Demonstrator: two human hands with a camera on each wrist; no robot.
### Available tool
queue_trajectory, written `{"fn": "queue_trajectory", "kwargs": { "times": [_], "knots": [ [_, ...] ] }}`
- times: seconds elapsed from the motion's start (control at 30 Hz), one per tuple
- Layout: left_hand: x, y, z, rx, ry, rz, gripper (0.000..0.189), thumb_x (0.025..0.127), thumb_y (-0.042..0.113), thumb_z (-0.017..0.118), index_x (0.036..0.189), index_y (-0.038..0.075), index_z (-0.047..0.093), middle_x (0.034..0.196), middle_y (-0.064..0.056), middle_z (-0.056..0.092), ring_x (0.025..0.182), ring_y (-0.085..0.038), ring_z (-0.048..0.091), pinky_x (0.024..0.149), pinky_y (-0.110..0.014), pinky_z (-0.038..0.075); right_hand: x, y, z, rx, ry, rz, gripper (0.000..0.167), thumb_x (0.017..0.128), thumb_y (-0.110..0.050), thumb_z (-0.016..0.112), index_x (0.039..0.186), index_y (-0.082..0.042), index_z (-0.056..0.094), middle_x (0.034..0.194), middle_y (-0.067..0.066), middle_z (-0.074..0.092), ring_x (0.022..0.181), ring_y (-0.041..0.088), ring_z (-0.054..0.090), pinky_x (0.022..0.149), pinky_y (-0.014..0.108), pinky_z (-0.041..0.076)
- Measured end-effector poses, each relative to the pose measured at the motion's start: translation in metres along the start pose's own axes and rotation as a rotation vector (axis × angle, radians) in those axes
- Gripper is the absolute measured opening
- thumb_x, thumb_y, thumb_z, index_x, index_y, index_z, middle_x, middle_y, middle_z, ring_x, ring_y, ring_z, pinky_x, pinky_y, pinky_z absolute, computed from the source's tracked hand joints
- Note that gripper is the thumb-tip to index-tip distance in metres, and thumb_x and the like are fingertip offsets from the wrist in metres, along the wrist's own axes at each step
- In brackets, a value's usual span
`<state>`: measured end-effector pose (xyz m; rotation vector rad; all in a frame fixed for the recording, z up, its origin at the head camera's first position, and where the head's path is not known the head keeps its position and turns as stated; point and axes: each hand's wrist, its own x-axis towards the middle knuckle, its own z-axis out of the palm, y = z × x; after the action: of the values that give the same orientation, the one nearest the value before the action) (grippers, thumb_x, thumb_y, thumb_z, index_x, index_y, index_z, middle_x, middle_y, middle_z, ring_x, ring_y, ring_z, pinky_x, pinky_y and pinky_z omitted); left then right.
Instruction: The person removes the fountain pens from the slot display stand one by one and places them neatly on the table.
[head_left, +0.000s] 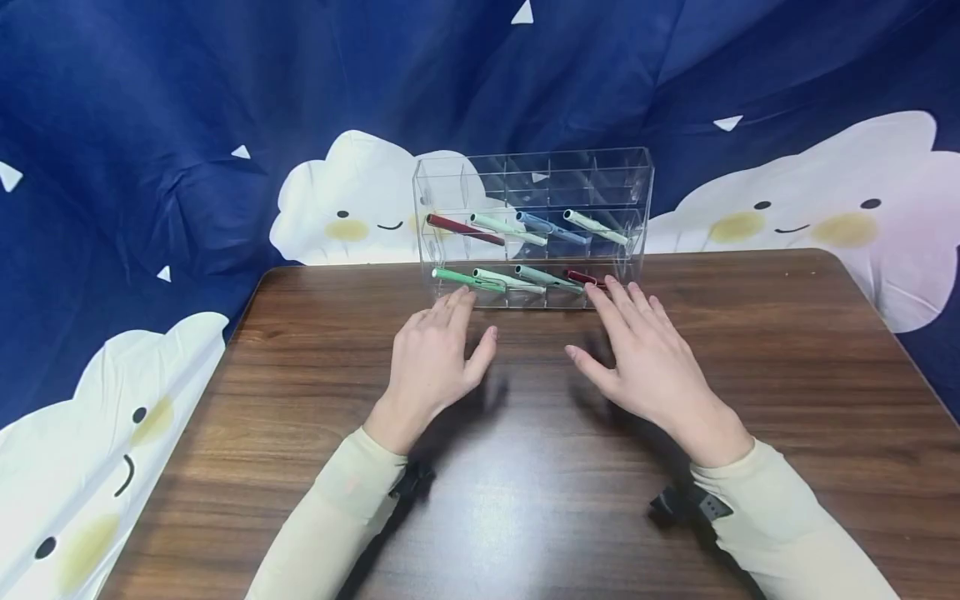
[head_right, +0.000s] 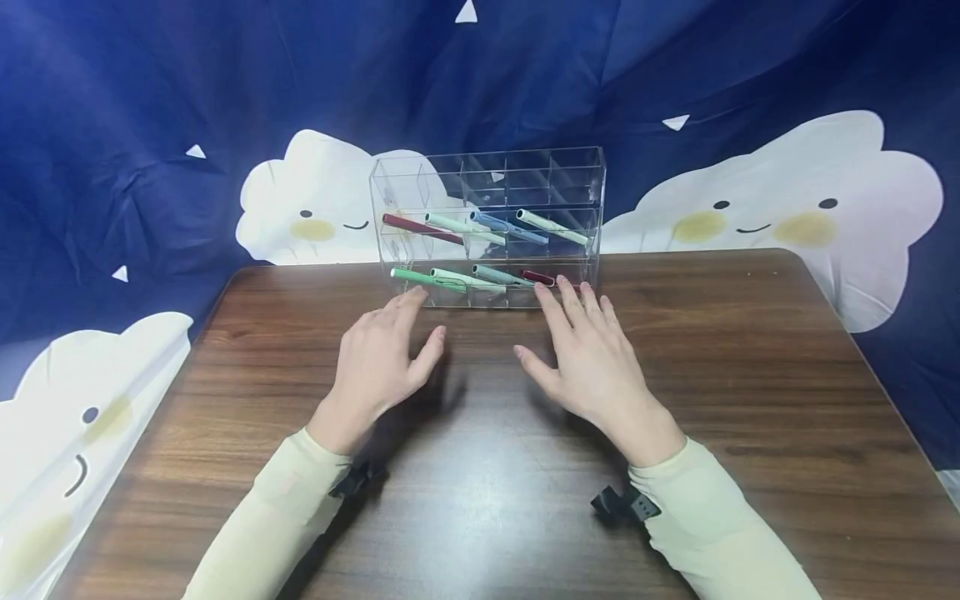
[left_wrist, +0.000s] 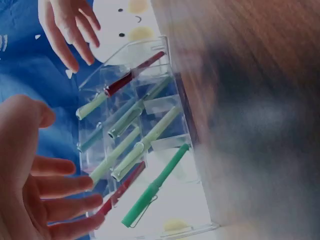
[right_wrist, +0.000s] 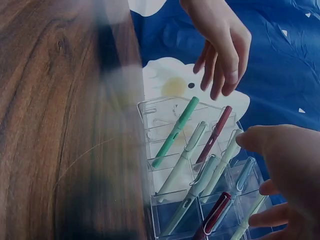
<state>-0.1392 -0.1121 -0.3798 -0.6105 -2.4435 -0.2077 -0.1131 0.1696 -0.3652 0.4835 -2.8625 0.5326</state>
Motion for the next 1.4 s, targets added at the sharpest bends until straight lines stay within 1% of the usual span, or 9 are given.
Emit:
{"fn": "queue_trajectory", "kwargs": {
  "times": [0.13,0.2,0.3,0.43,0.53,0.8,1.07,1.3,1.4],
  "knots": [
    [0.002,-0.004,-0.001,-0.014,0.114,0.024,0.039,0.102,0.035,0.059,0.119,0.004,0.075,0.1,-0.01,0.084,0.085,-0.026,0.081,0.072,-0.041,0.059,0.002,0.001,0.0,0.044,0.073,-0.017,0.07,0.102,-0.035,0.072,0.158,0.0,0.049,0.163,0.028,0.05,0.15,0.051,0.047,0.125,0.064,0.037],
    [0.003,-0.006,-0.002,-0.046,0.13,0.018,0.034,0.102,0.032,0.06,0.116,0.005,0.076,0.089,-0.009,0.083,0.073,-0.025,0.079,0.067,-0.041,0.056,0.003,0.002,0.001,0.069,0.121,-0.021,0.064,0.101,-0.029,0.073,0.154,0.002,0.053,0.157,0.028,0.057,0.144,0.049,0.055,0.119,0.064,0.044],
    [0.005,-0.01,-0.004,-0.13,0.118,-0.023,0.029,0.101,0.028,0.061,0.113,0.006,0.077,0.085,-0.008,0.082,0.067,-0.028,0.074,0.063,-0.043,0.055,0.005,0.003,0.002,0.108,0.191,-0.02,0.055,0.1,-0.022,0.073,0.148,0.002,0.06,0.147,0.028,0.065,0.133,0.048,0.064,0.108,0.066,0.052],
    [0.008,-0.019,-0.005,-0.239,0.074,-0.074,0.025,0.101,0.024,0.063,0.113,0.007,0.078,0.097,-0.008,0.083,0.081,-0.029,0.077,0.068,-0.047,0.06,0.009,0.004,0.001,0.142,0.261,-0.025,0.045,0.099,-0.017,0.074,0.14,0.0,0.066,0.135,0.026,0.073,0.12,0.047,0.072,0.097,0.065,0.056],
    [0.009,-0.026,-0.005,-0.302,0.053,-0.095,0.023,0.102,0.02,0.063,0.115,0.006,0.077,0.104,-0.01,0.082,0.093,-0.029,0.078,0.077,-0.048,0.063,0.012,0.007,0.001,0.164,0.306,-0.042,0.04,0.097,-0.013,0.075,0.134,0.0,0.069,0.127,0.024,0.077,0.113,0.045,0.074,0.091,0.063,0.057],
    [0.015,-0.045,-0.005,-0.444,0.051,-0.195,0.02,0.104,0.012,0.063,0.114,0.0,0.075,0.108,-0.015,0.08,0.095,-0.03,0.077,0.086,-0.046,0.063,0.021,0.016,0.004,0.211,0.371,-0.094,0.033,0.095,-0.007,0.076,0.127,0.001,0.073,0.116,0.021,0.079,0.08,0.036,0.071,0.077,0.056,0.056],
    [0.025,-0.065,0.003,-0.456,0.056,-0.286,0.021,0.104,0.011,0.064,0.119,0.0,0.075,0.113,-0.016,0.08,0.103,-0.032,0.078,0.095,-0.05,0.06,0.031,0.024,0.006,0.259,0.398,-0.099,0.031,0.095,-0.004,0.078,0.125,0.001,0.075,0.116,0.02,0.08,0.098,0.041,0.076,0.087,0.057,0.056],
    [0.034,-0.083,0.01,-0.452,0.049,-0.378,0.024,0.105,0.011,0.063,0.123,-0.002,0.074,0.119,-0.02,0.079,0.107,-0.036,0.078,0.1,-0.05,0.058,0.04,0.032,0.01,0.261,0.412,-0.079,0.027,0.096,-0.004,0.077,0.122,0.001,0.076,0.113,0.019,0.08,0.081,0.033,0.068,0.076,0.048,0.05],
    [0.037,-0.09,0.015,-0.472,0.03,-0.438,0.026,0.106,0.011,0.062,0.125,-0.003,0.074,0.122,-0.021,0.079,0.109,-0.037,0.078,0.1,-0.049,0.06,0.044,0.036,0.014,0.268,0.406,-0.089,0.026,0.096,-0.003,0.078,0.122,0.001,0.076,0.116,0.019,0.08,0.085,0.033,0.07,0.079,0.046,0.05]
  ]
}}
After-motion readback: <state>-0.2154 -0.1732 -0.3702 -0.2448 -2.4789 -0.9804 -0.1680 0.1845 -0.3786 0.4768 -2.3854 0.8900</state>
